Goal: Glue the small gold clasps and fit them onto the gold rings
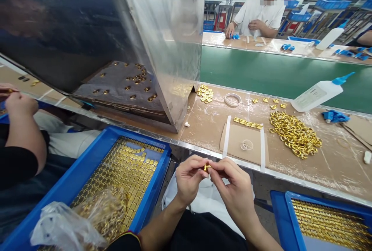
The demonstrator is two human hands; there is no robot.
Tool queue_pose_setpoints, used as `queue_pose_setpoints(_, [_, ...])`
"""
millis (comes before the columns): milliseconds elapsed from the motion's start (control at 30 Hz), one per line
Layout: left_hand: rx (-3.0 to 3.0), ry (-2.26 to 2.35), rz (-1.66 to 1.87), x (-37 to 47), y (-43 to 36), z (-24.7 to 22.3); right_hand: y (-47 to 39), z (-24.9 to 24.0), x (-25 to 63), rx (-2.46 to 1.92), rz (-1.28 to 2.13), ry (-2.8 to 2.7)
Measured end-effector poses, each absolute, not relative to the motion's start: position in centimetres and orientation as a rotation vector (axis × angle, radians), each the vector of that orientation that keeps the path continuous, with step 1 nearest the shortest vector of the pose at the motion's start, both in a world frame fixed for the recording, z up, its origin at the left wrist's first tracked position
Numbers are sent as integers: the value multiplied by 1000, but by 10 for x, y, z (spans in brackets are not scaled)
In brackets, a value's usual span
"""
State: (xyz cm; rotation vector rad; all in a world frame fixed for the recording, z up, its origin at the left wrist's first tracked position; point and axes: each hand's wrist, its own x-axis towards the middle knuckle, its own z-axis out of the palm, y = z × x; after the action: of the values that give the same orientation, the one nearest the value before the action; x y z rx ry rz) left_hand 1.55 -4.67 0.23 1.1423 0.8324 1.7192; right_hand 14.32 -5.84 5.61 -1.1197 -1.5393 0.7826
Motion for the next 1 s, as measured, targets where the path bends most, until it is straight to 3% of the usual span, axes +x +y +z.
queue_pose_setpoints(467, [898,658,1683,29,-37,1,-61,48,130,-1150,927,-1313])
queue_pose_setpoints(733, [879,478,1478,13,-19,-8,-51,43,127,-1109,836,-1435])
queue_pose_setpoints(1000, [923,312,1326,-2,-8,-15,-41,47,134,-1051,1035,-1464])
